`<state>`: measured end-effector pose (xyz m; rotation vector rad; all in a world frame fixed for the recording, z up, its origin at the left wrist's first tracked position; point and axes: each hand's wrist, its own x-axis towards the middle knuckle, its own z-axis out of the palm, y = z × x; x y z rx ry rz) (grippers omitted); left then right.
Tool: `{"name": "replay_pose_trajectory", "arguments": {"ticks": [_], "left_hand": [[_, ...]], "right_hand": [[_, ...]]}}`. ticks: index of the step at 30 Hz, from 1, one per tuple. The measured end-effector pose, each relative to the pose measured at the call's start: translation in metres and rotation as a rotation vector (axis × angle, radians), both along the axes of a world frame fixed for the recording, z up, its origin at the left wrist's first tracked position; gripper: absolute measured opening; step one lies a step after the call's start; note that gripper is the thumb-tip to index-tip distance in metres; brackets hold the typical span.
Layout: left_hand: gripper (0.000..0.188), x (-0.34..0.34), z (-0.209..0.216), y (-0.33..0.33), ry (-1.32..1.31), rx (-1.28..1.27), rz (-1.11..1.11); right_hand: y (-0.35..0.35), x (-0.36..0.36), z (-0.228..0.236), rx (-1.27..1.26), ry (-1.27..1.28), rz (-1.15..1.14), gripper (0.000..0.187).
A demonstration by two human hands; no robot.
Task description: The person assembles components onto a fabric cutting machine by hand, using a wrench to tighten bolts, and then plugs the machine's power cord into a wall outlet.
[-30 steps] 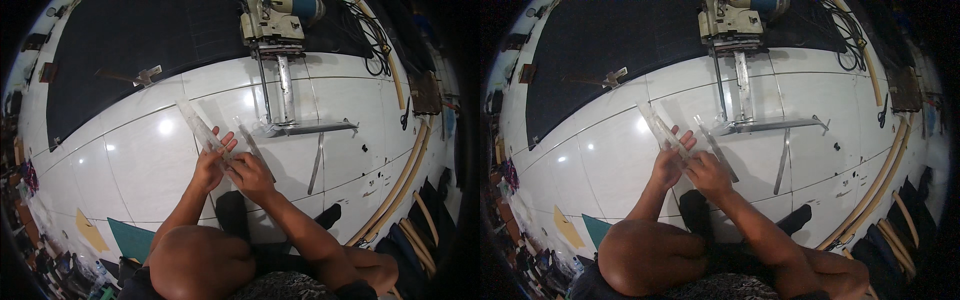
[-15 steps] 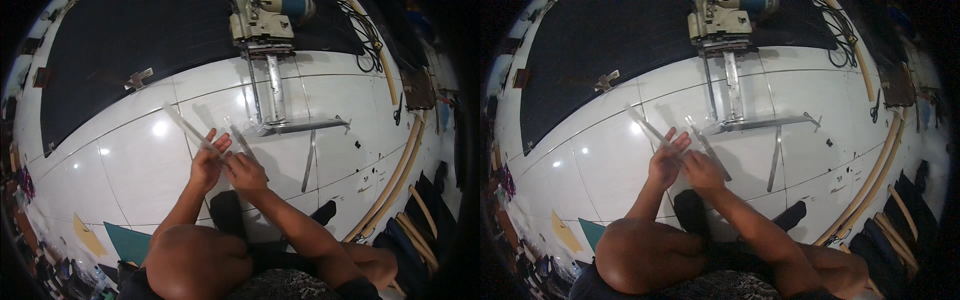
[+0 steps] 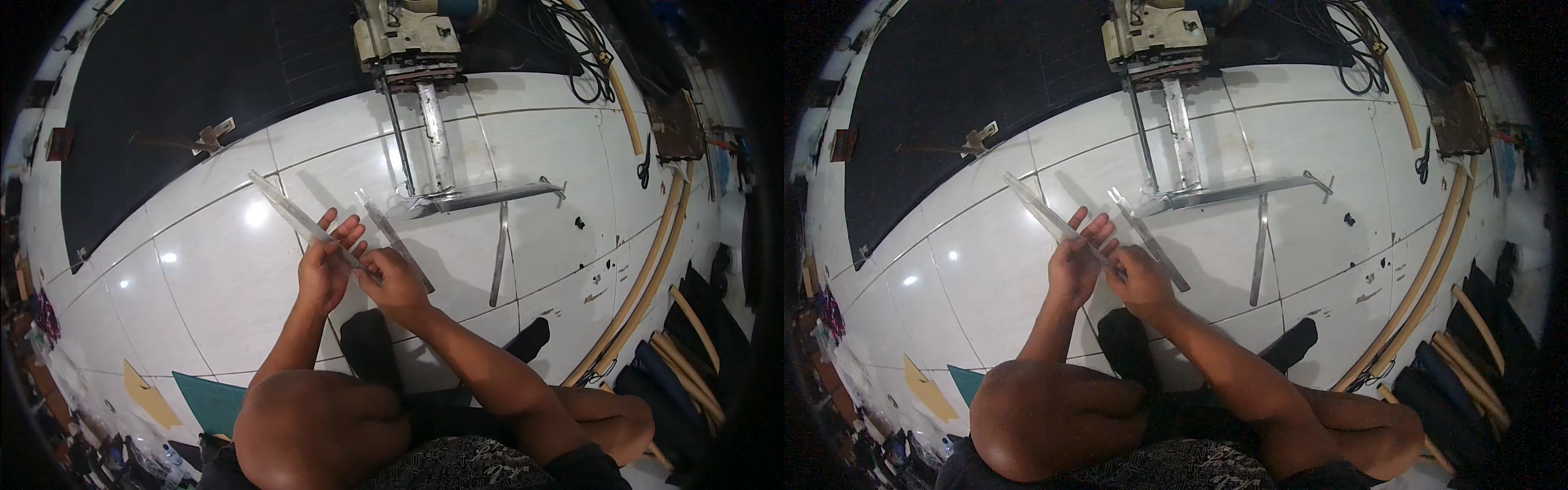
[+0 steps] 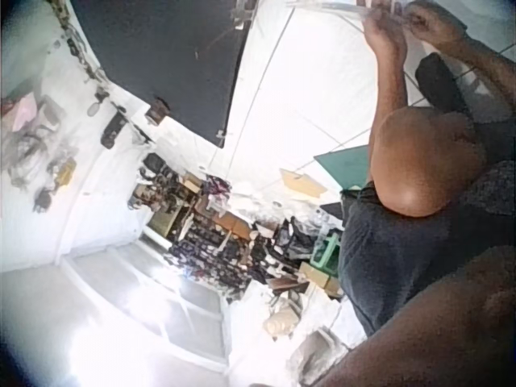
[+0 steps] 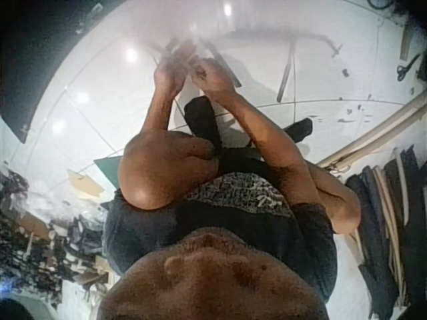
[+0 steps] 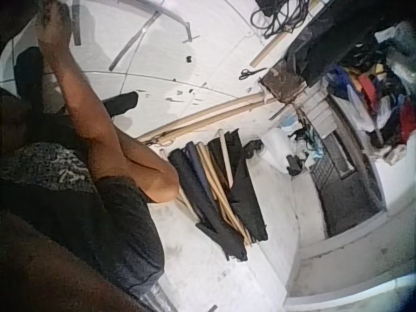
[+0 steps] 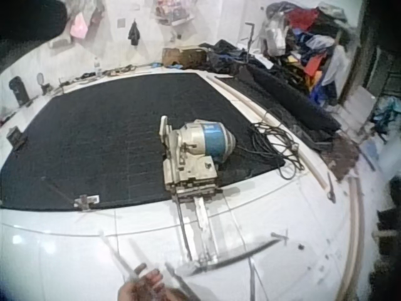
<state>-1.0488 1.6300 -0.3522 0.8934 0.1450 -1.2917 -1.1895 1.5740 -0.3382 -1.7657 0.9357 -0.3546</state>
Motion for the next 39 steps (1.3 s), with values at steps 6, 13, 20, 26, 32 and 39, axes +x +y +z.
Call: {"name": "replay_pose_trajectory", "arguments": {"ticks": [6,13,20,26,32,39], "left_hand": [[0.054,-0.006,0.006,0.002,-0.112,0.119,-0.038],[0.054,-0.006,0.009,-0.003,-0.167,0.107,-0.112],[0.051,-0.005,0.004,-0.001,-0.117,0.153,-0.135],[0.051,-0.003,-0.004,0.002,-0.091,0.106,-0.095],[0.049,-0.013,-0.008,-0.005,-0.026,0.074,-0.128],[0.057,-0.012,-0.012,-0.003,-0.003,0.079,-0.146]], "right_hand": [[0.006,-0.003,-0.006,-0.26,0.001,0.007,0.012],[-0.006,-0.017,-0.008,0.018,-0.016,-0.063,0.02],[-0.01,-0.045,-0.01,0.058,0.136,-0.1,0.02],[-0.049,-0.177,-0.007,-0.115,0.702,-0.53,0.024],[-0.053,-0.196,-0.021,-0.035,0.816,-0.563,0.032],[-0.045,-0.204,-0.045,0.035,0.617,-0.699,0.028]]}}
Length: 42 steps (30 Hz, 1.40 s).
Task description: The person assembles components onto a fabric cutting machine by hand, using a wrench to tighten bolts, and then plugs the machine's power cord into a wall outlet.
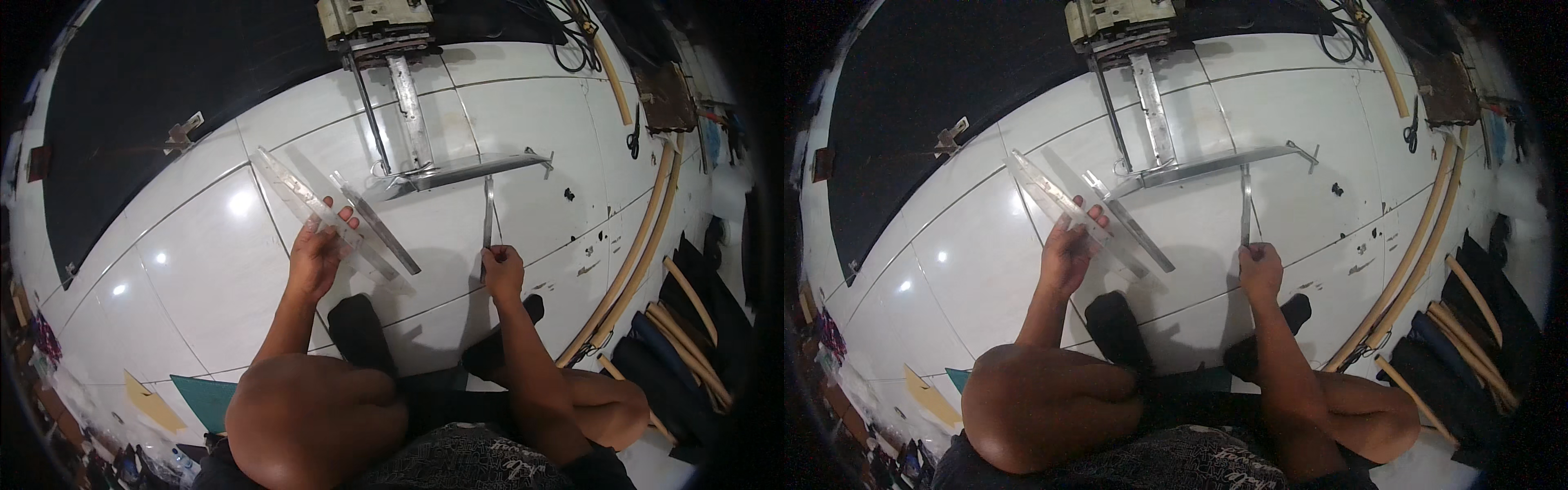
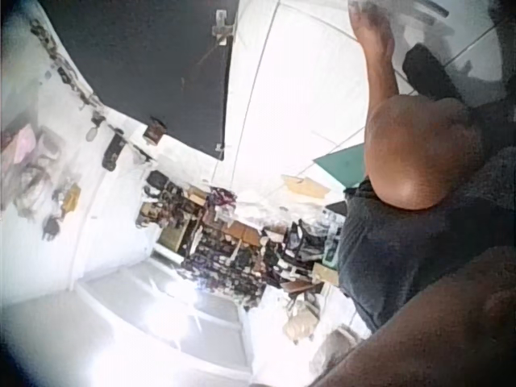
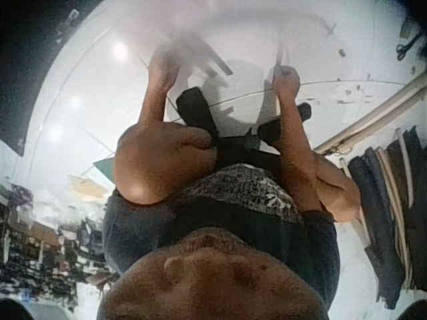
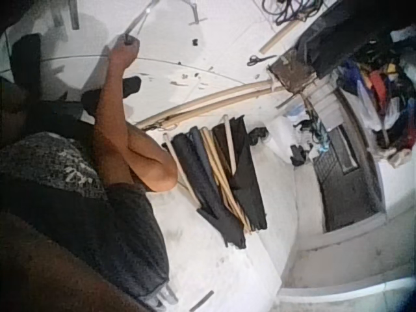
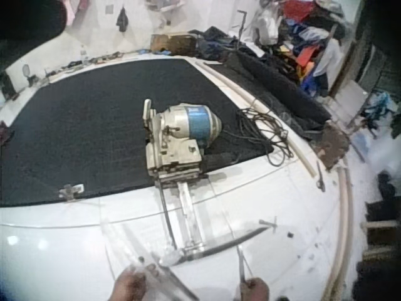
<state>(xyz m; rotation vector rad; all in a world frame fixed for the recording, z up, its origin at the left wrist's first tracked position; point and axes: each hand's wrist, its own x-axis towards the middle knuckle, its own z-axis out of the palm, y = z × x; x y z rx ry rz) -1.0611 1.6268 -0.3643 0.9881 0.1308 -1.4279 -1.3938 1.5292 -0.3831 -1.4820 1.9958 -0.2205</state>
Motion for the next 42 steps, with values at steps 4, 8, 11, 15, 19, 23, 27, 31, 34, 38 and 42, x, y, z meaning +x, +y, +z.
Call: {"name": "replay_pose_trajectory", "arguments": {"ticks": [4,8,11,15,19,23,27,31,34,38,42], "left_hand": [[0.062,0.002,0.003,0.001,0.012,-0.009,-0.002],[0.066,0.003,0.001,0.003,0.001,-0.021,-0.025],[0.063,0.0,0.0,0.0,-0.011,0.002,-0.035],[0.054,0.005,-0.004,0.006,-0.1,0.034,-0.067],[0.045,0.006,-0.001,0.009,-0.174,0.089,-0.059],[0.038,0.008,-0.009,0.011,-0.391,0.295,-0.108],[0.035,0.006,-0.012,0.014,-0.367,0.261,-0.055],[0.038,-0.002,-0.001,0.01,-0.411,0.287,0.001],[0.037,-0.007,-0.004,0.008,-0.517,0.287,0.02],[0.035,-0.007,-0.005,0.01,-0.577,0.367,0.038],[0.037,-0.006,-0.004,0.011,-0.589,0.407,0.004]], "right_hand": [[-0.002,-0.005,-0.01,0.072,-0.139,-0.1,0.019],[-0.001,-0.004,-0.009,0.029,-0.191,-0.084,0.018],[0.0,-0.009,-0.011,0.01,-0.237,-0.076,0.022],[0.003,0.0,0.001,0.05,-0.361,-0.059,0.02],[0.011,-0.004,0.014,0.088,-0.333,0.013,0.022],[0.031,-0.014,0.014,0.132,-0.42,0.135,0.022],[0.049,0.012,0.03,0.248,-0.488,0.32,0.02],[0.057,0.065,0.047,0.364,-0.627,0.445,0.019],[0.055,0.095,0.048,0.253,-0.595,0.546,0.019],[0.052,0.116,0.038,0.253,-0.608,0.535,0.02],[0.05,0.133,0.032,0.296,-0.592,0.459,0.02]]}}
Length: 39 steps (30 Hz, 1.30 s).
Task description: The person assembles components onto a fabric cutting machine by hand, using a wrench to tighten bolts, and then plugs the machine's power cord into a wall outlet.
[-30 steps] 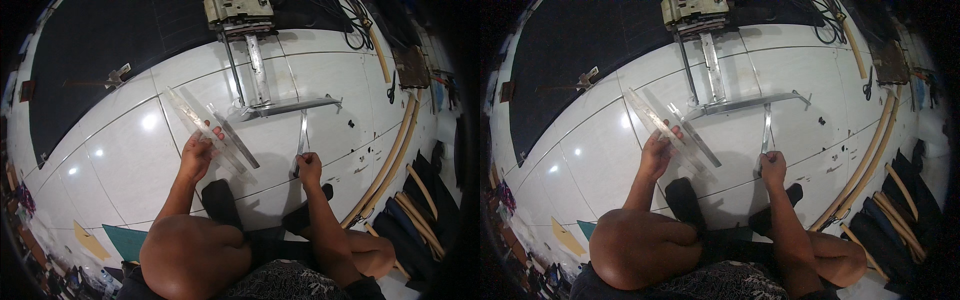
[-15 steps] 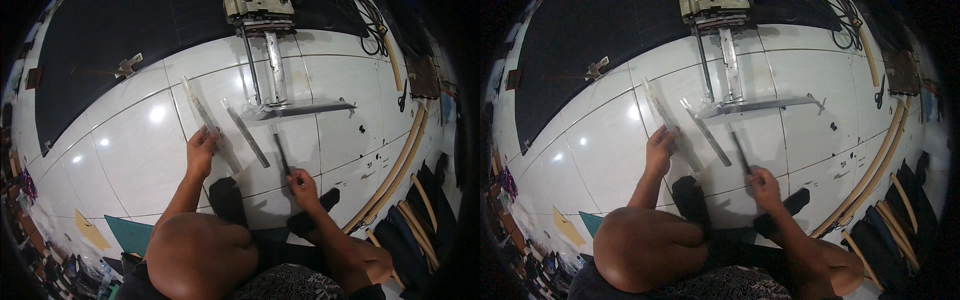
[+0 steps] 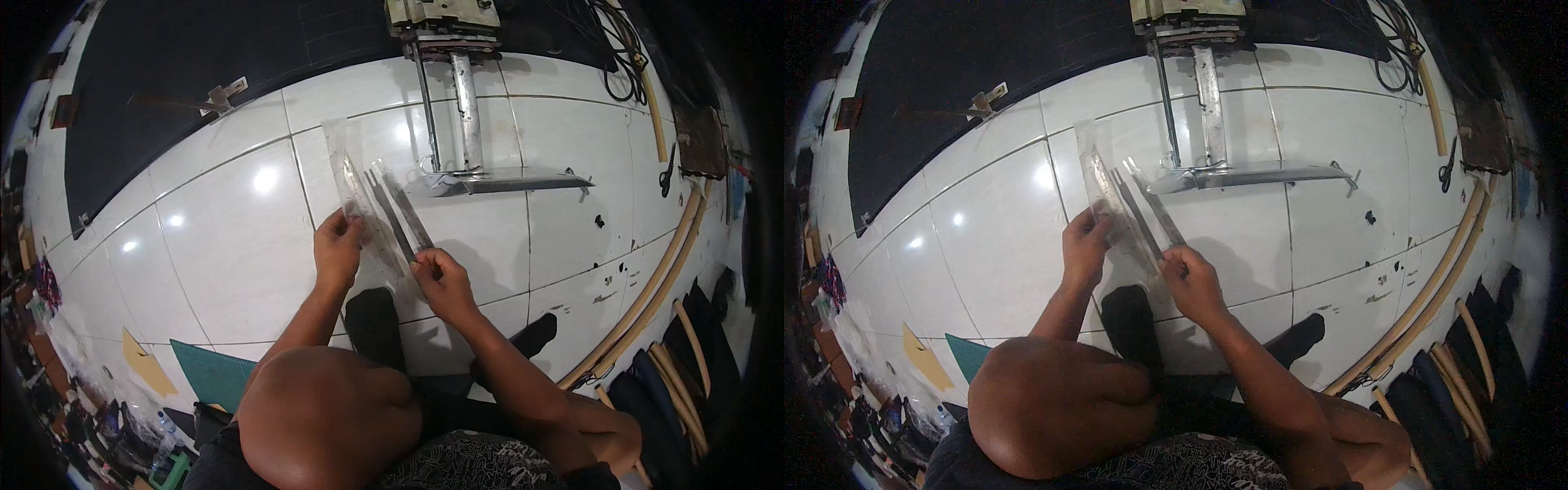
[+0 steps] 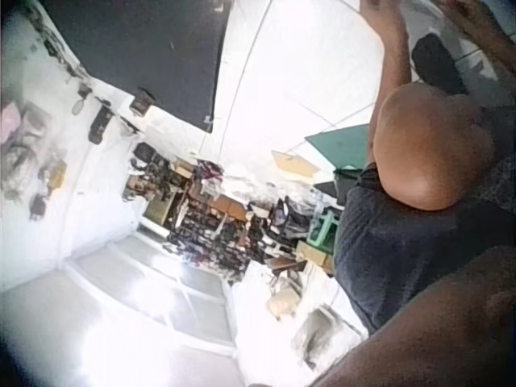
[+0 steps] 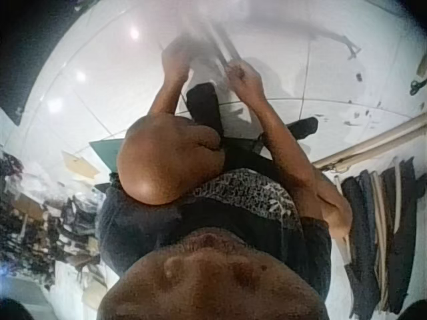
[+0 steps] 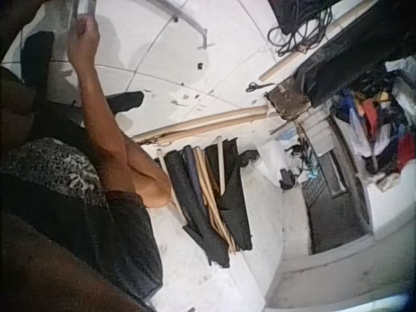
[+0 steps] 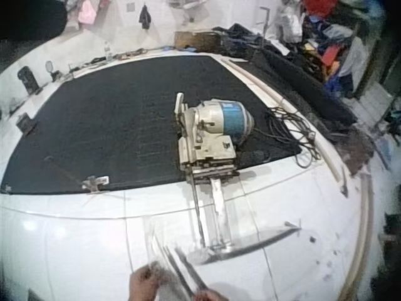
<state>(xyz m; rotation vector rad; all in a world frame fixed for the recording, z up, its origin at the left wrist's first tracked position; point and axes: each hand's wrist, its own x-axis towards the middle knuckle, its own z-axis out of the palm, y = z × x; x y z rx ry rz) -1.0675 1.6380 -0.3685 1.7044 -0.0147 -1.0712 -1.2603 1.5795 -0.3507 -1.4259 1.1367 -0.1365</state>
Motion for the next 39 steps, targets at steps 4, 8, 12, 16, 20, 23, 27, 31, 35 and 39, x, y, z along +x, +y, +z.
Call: {"name": "replay_pose_trajectory", "arguments": {"ticks": [4,8,12,16,20,23,27,31,35,39], "left_hand": [[0.039,-0.002,-0.002,0.0,0.044,-0.027,0.035],[0.038,0.001,-0.003,0.007,0.082,-0.024,0.06],[0.039,-0.001,-0.004,0.004,0.125,-0.061,0.085],[0.04,0.0,-0.004,0.005,0.142,-0.075,0.093],[0.039,0.001,-0.001,0.006,0.139,-0.06,0.068],[0.039,0.001,0.0,0.006,0.156,-0.062,0.081],[0.039,0.0,-0.004,0.007,0.163,-0.09,0.077],[0.037,0.0,-0.003,0.007,0.163,-0.091,0.082],[0.035,0.0,0.001,0.005,0.164,-0.081,0.079],[0.033,0.002,0.0,0.006,0.161,-0.059,0.063]], "right_hand": [[-0.006,0.01,-0.009,-0.028,-0.049,-0.023,0.022],[-0.017,0.025,-0.01,0.039,-0.004,0.042,0.026],[-0.023,0.041,-0.024,0.012,0.029,0.084,0.026],[-0.014,0.054,-0.031,-0.09,0.021,0.105,0.025],[-0.011,0.058,-0.02,-0.235,0.102,0.154,0.024],[-0.01,0.062,-0.011,-0.257,0.142,0.164,0.021],[-0.001,0.065,-0.02,-0.4,0.215,0.143,0.019],[0.007,0.07,-0.026,-0.455,0.262,0.16,0.02],[0.006,0.072,-0.028,-0.417,0.292,0.162,0.019],[0.01,0.075,-0.025,-0.526,0.294,0.16,0.017]]}}
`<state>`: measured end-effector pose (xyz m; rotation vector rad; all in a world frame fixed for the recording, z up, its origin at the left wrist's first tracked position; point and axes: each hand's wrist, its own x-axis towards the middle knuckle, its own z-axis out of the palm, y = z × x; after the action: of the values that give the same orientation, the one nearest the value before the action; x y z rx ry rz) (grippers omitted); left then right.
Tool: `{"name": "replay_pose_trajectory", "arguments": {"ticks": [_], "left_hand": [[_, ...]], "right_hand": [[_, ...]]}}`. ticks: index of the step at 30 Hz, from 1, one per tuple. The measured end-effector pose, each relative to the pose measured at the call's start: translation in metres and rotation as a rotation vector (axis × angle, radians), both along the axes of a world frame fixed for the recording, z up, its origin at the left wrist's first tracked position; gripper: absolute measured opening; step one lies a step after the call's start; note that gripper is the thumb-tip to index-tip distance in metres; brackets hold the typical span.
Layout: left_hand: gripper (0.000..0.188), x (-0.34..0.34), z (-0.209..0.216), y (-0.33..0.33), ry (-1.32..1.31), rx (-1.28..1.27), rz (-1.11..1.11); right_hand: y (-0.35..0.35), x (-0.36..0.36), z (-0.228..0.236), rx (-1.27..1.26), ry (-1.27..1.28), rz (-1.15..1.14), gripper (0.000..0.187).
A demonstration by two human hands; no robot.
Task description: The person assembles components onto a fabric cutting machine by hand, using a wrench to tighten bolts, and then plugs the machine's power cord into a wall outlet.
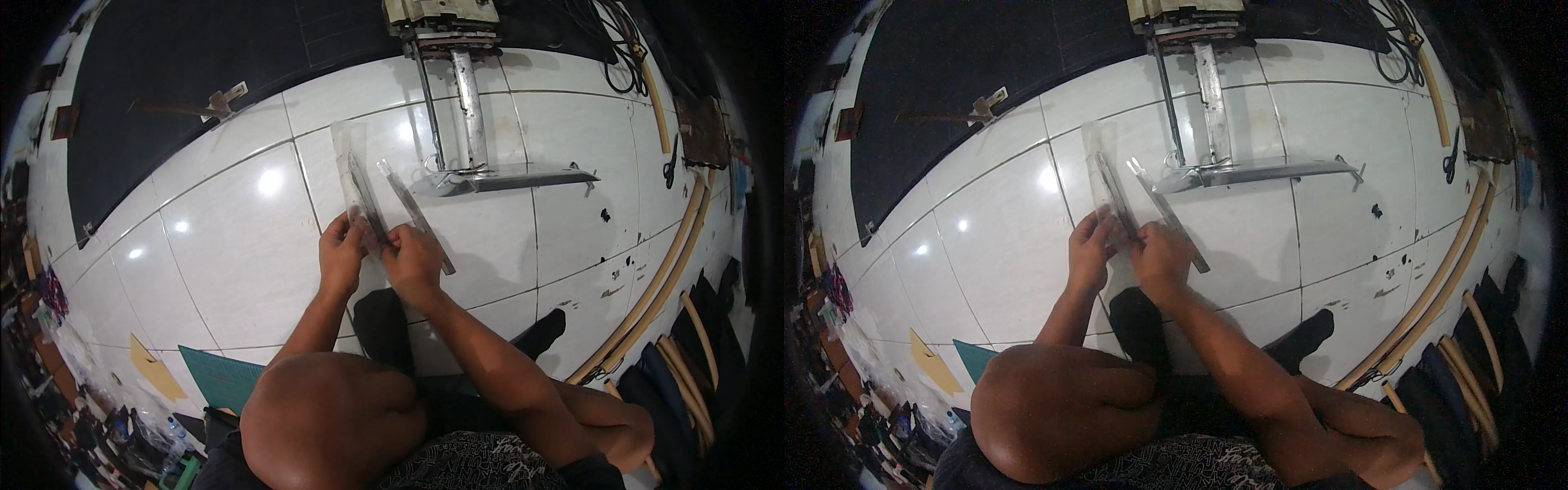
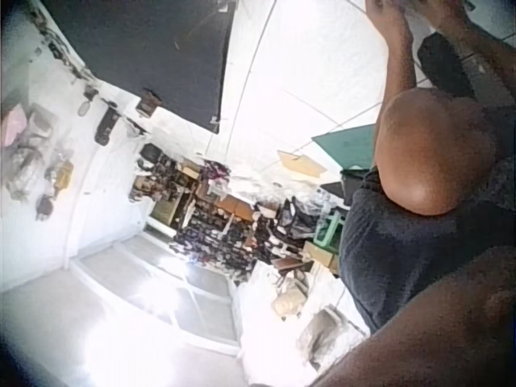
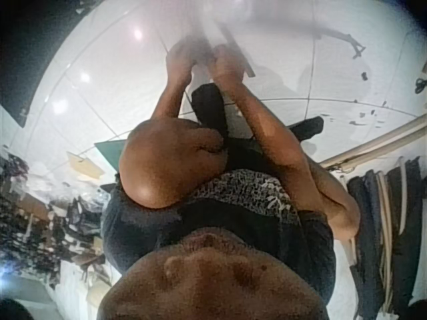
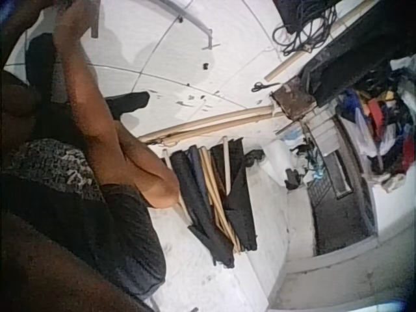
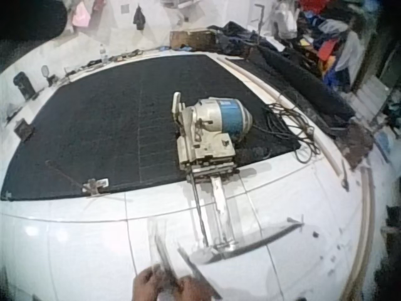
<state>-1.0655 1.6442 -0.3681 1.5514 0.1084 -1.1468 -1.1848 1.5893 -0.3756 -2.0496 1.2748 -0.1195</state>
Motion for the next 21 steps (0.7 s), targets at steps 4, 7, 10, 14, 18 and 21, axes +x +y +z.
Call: {"name": "replay_pose_trajectory", "arguments": {"ticks": [4,7,10,14,18,21], "left_hand": [[0.034,0.001,-0.007,0.003,0.032,-0.014,0.021],[0.036,-0.001,-0.008,0.003,0.032,-0.018,0.031],[0.038,0.001,-0.008,0.002,0.034,-0.002,0.009],[0.037,0.002,-0.006,0.003,0.043,-0.025,0.02],[0.035,0.002,-0.006,0.003,0.038,-0.039,0.016],[0.034,0.0,-0.008,0.001,0.01,-0.045,0.012]], "right_hand": [[0.002,-0.003,-0.004,-0.007,-0.122,-0.022,0.016],[0.001,-0.004,-0.007,0.045,-0.189,-0.06,0.015],[0.0,-0.003,-0.006,0.116,-0.232,-0.069,0.016],[0.0,0.002,0.0,0.159,-0.265,-0.042,0.022],[0.0,0.004,0.003,0.08,-0.172,0.027,0.023],[0.0,0.003,0.001,0.057,-0.152,0.055,0.024]]}}
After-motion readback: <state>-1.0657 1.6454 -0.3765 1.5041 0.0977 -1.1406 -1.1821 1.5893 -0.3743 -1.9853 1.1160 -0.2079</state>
